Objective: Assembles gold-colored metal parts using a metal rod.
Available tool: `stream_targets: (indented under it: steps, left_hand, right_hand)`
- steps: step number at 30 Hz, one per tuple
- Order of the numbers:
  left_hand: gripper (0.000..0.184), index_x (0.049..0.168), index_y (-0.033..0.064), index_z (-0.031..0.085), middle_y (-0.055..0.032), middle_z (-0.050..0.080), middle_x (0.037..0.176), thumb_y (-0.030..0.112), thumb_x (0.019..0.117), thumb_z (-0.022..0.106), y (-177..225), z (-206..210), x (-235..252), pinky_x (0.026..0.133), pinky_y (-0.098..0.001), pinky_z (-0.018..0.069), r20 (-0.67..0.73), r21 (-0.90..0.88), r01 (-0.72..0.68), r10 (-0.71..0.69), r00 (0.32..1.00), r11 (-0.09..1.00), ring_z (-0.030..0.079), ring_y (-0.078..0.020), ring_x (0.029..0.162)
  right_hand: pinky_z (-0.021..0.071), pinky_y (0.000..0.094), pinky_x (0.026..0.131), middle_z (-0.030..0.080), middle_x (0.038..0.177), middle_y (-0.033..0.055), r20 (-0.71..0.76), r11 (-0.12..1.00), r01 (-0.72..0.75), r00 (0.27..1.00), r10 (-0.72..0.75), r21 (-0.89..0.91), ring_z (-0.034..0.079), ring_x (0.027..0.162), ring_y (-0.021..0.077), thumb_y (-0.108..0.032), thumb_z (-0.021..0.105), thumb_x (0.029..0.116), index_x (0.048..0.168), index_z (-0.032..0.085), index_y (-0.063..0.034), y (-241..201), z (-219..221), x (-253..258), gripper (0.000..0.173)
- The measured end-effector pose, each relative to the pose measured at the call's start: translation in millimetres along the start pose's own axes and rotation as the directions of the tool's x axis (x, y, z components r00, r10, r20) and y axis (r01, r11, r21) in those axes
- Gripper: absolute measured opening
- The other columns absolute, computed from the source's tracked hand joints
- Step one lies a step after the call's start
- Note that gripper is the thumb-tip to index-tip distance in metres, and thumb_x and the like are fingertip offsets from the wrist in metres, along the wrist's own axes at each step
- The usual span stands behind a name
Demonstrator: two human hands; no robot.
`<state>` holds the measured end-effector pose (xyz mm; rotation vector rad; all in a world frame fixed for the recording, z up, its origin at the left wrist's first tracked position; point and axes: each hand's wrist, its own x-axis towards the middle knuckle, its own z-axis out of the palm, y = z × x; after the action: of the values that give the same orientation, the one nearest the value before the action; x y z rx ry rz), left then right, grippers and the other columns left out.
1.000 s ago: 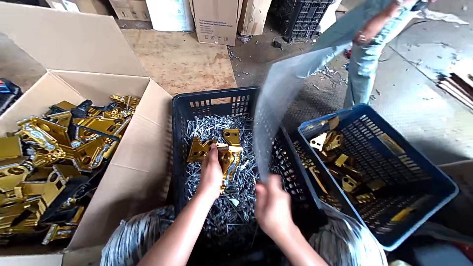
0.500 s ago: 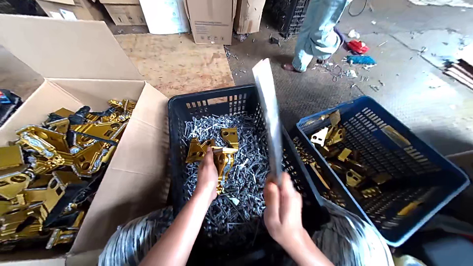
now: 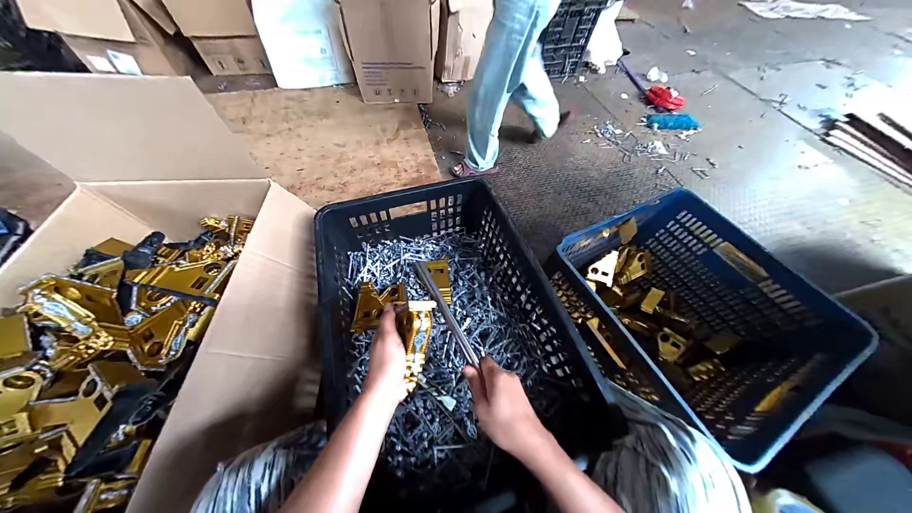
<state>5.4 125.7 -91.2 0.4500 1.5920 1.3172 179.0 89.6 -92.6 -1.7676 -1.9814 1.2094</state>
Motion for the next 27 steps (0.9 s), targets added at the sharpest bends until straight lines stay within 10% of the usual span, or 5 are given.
stream_targets:
  steps: [4, 14, 17, 21, 27]
  left_hand:
    - [0.053, 0.121, 0.0014, 0.066, -0.0108, 0.068, 0.105, 0.039, 0.1121, 0.030, 7, -10, -3, 0.091, -0.0401, 0.0535, 0.288, 0.387, -0.345, 0.243, 0.926, 0.855, 0.066, -0.0157, 0.098]
    - [0.037, 0.103, 0.0159, 0.075, -0.0054, 0.073, 0.103, 0.046, 0.1013, 0.054, -22, 2, -30, 0.063, -0.0413, 0.0582, 0.531, 0.602, -0.795, 0.706, 0.469, 0.075, 0.071, -0.0208, 0.080]
    - [0.047, 0.120, 0.0030, 0.064, -0.0181, 0.062, 0.128, 0.044, 0.0976, 0.059, -13, -4, -31, 0.094, -0.0470, 0.0524, 0.291, 0.450, -0.859, 0.869, 0.401, 0.246, 0.060, -0.0299, 0.119]
    - [0.108, 0.157, -0.0013, 0.015, -0.0140, 0.043, 0.150, 0.041, 0.0824, 0.080, -34, -7, -43, 0.107, -0.0349, 0.0484, 0.458, -0.065, -0.465, 0.440, 0.772, 0.883, 0.050, -0.0168, 0.134]
    - [0.045, 0.120, -0.0048, 0.055, -0.0118, 0.072, 0.102, -0.001, 0.0816, 0.078, -46, 14, -56, 0.090, -0.0381, 0.0603, 0.530, -0.257, -0.064, 0.196, 0.825, 0.964, 0.071, -0.0196, 0.095]
  right_hand:
    - [0.0589, 0.0360, 0.065, 0.064, 0.082, 0.0040, -0.152, 0.889, 0.088, 0.988, -0.021, 0.449, 0.066, 0.069, 0.0146, -0.025, 0.038, 0.1104, 0.113, 0.057, -0.0010, 8, -18, 21, 0.031]
    - [0.0574, 0.0294, 0.064, 0.062, 0.075, 0.0046, -0.198, 0.455, 0.059, 0.943, 0.266, 0.889, 0.064, 0.067, 0.0113, -0.027, 0.031, 0.1142, 0.105, 0.056, -0.0013, -7, 15, 33, 0.037]
    - [0.0572, 0.0292, 0.057, 0.062, 0.071, 0.0040, -0.223, 0.271, 0.132, 0.912, 0.343, 0.954, 0.063, 0.060, 0.0123, -0.032, 0.028, 0.1145, 0.099, 0.054, -0.0038, -17, -9, 31, 0.042]
    - [0.0576, 0.0278, 0.057, 0.061, 0.070, 0.0022, -0.243, 0.053, 0.240, 0.904, 0.351, 0.969, 0.062, 0.059, 0.0116, -0.036, 0.023, 0.1144, 0.090, 0.054, -0.0077, -28, -24, 21, 0.048]
    - [0.0582, 0.0274, 0.073, 0.064, 0.083, 0.0036, -0.428, 0.543, 0.297, 0.895, 0.129, 0.785, 0.066, 0.076, 0.0091, -0.020, 0.028, 0.1126, 0.109, 0.053, -0.0014, -6, 6, 33, 0.032]
